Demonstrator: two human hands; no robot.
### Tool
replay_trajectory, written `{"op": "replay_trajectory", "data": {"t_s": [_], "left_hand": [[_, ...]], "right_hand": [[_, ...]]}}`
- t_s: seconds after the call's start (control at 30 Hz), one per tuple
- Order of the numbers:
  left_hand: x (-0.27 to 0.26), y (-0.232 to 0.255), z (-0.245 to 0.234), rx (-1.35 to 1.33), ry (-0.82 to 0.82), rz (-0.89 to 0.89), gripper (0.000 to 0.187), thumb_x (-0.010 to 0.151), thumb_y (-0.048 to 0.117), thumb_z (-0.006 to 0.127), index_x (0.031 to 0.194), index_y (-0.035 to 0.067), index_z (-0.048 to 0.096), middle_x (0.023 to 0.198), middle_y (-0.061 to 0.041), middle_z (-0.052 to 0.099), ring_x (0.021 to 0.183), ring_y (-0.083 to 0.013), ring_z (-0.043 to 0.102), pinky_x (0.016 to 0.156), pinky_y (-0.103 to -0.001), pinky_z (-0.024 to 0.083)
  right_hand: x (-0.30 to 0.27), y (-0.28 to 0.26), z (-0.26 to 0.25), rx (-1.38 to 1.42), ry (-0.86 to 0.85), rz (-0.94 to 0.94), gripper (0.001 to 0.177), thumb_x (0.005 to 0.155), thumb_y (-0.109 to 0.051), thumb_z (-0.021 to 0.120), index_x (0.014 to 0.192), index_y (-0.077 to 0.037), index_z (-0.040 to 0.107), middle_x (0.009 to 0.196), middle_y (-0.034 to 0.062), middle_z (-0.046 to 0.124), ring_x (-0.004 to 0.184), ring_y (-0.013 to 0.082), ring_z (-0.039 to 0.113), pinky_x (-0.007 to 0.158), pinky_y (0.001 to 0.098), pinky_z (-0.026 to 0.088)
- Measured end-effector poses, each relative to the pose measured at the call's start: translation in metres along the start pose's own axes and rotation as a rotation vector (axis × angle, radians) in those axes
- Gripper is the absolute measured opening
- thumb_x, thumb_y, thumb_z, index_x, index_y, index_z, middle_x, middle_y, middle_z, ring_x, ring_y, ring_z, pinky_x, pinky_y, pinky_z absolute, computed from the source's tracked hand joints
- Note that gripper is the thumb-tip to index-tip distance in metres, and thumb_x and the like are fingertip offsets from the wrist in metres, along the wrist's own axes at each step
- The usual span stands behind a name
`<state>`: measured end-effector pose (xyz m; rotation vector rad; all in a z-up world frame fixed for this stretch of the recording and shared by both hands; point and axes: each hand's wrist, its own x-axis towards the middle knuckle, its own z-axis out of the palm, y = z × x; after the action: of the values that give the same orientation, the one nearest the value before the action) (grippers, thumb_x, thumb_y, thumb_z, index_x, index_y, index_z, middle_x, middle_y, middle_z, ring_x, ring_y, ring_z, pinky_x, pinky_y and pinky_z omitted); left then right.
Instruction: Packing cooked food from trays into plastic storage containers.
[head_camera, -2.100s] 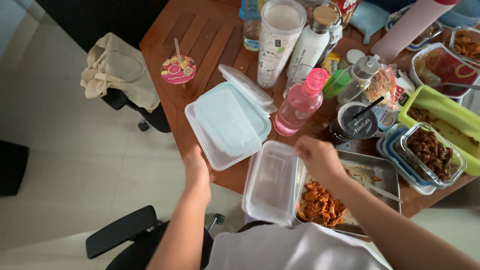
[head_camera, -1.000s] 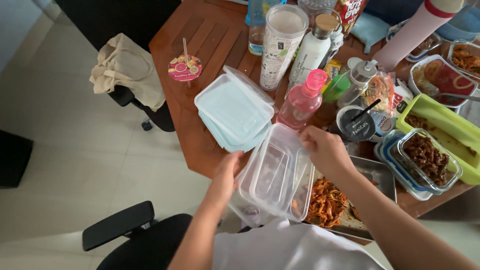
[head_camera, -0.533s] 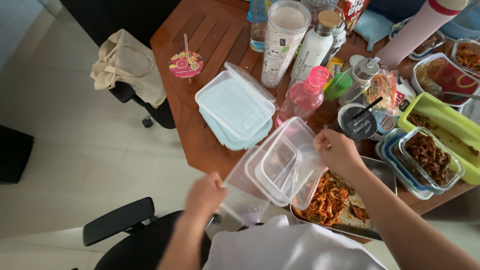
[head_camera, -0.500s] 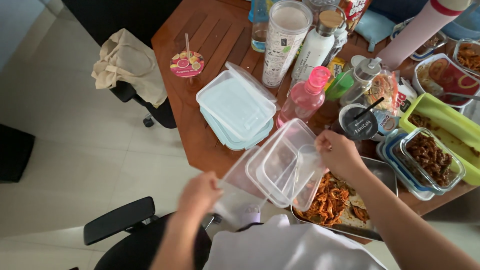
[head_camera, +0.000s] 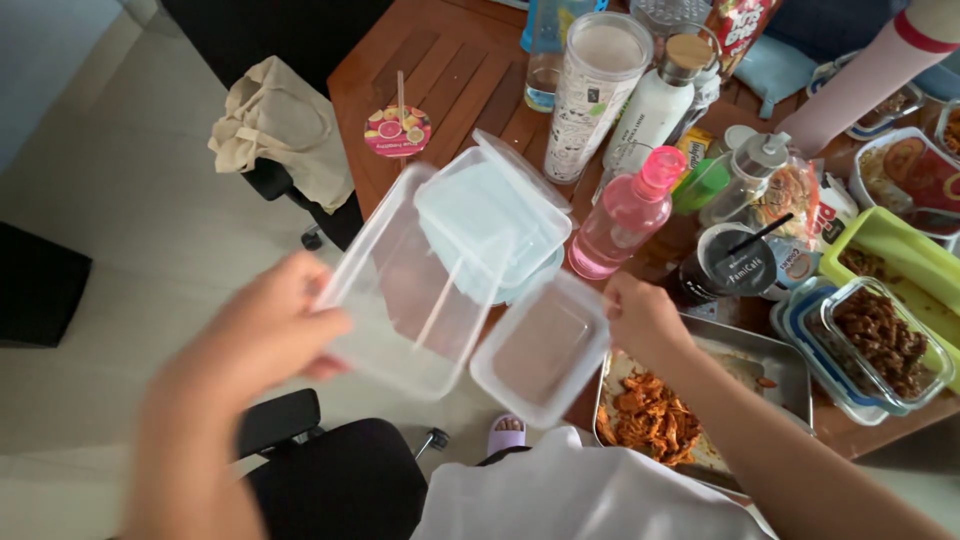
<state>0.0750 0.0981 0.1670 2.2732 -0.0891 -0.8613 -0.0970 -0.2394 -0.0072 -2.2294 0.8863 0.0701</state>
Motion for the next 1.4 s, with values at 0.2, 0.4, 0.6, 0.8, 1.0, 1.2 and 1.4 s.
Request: {"op": "replay_trajectory", "data": {"t_s": [0.2, 0.4, 0.6, 0.8, 1.0, 1.2, 1.4], "left_hand": [[0.008, 0.010, 0.076, -0.070, -0.051, 0.181, 0.031, 0.089, 0.013, 0.060, 0.117, 0.006, 0.052, 0.089, -0.015, 0.074, 0.062, -0.0202, 0.076, 0.058, -0.036, 0.062], [0.000, 0.011, 0.124, -0.017, -0.068, 0.318, 0.034, 0.090, 0.014, 0.059, 0.123, 0.008, 0.055, 0.096, -0.017, 0.075, 0.082, -0.0311, 0.073, 0.073, -0.043, 0.058], [0.001, 0.006, 0.146, -0.093, -0.060, 0.581, 0.040, 0.088, 0.011, 0.058, 0.127, 0.005, 0.059, 0.113, -0.017, 0.070, 0.098, -0.0349, 0.069, 0.082, -0.045, 0.054], [0.001, 0.021, 0.124, -0.213, -0.194, 0.196, 0.044, 0.088, 0.013, 0.052, 0.132, 0.010, 0.058, 0.094, -0.014, 0.073, 0.061, -0.0239, 0.071, 0.059, -0.038, 0.059], [0.019, -0.007, 0.107, -0.412, -0.098, 0.095, 0.046, 0.090, 0.020, 0.054, 0.134, 0.009, 0.056, 0.085, -0.013, 0.072, 0.060, -0.0184, 0.071, 0.056, -0.035, 0.060], [0.025, -0.016, 0.103, -0.557, 0.045, 0.117, 0.050, 0.090, 0.024, 0.054, 0.136, 0.005, 0.056, 0.086, -0.012, 0.072, 0.062, -0.0173, 0.071, 0.057, -0.033, 0.060], [0.040, -0.043, 0.113, -0.720, 0.100, 0.075, 0.047, 0.091, 0.024, 0.055, 0.133, 0.004, 0.058, 0.094, -0.010, 0.069, 0.066, -0.0172, 0.070, 0.056, -0.033, 0.060]], "right_hand": [[0.011, 0.028, 0.027, -0.172, 0.077, -0.119, 0.015, 0.090, -0.012, 0.064, 0.103, -0.007, 0.064, 0.082, 0.0199, 0.073, 0.077, 0.0363, 0.073, 0.073, 0.0492, 0.057], [0.005, 0.009, 0.019, -0.490, 0.028, 0.079, 0.030, 0.094, -0.033, 0.064, 0.114, -0.011, 0.068, 0.106, 0.0151, 0.074, 0.099, 0.0348, 0.071, 0.082, 0.0480, 0.056], [0.017, 0.053, 0.031, -0.239, 0.151, -0.217, 0.035, 0.088, -0.027, 0.059, 0.119, -0.012, 0.066, 0.111, 0.0105, 0.073, 0.099, 0.0297, 0.072, 0.082, 0.0442, 0.057], [-0.006, -0.014, 0.002, -0.333, 0.159, 0.021, 0.034, 0.085, -0.029, 0.067, 0.116, -0.017, 0.066, 0.108, 0.0111, 0.071, 0.099, 0.0342, 0.069, 0.079, 0.0486, 0.053], [-0.022, -0.057, -0.013, -0.128, 0.255, -0.343, 0.024, 0.084, -0.017, 0.066, 0.105, -0.006, 0.062, 0.097, 0.0138, 0.067, 0.087, 0.0347, 0.068, 0.075, 0.0478, 0.054], [0.059, -0.088, 0.011, -0.124, 0.291, -0.624, 0.025, 0.092, -0.001, 0.057, 0.117, -0.002, 0.059, 0.113, 0.0250, 0.060, 0.104, 0.0458, 0.061, 0.087, 0.0524, 0.050], [0.136, -0.081, 0.033, -0.125, 0.246, -0.572, 0.027, 0.095, -0.019, 0.065, 0.118, -0.007, 0.059, 0.114, 0.0289, 0.062, 0.106, 0.0483, 0.060, 0.091, 0.0524, 0.049]]}}
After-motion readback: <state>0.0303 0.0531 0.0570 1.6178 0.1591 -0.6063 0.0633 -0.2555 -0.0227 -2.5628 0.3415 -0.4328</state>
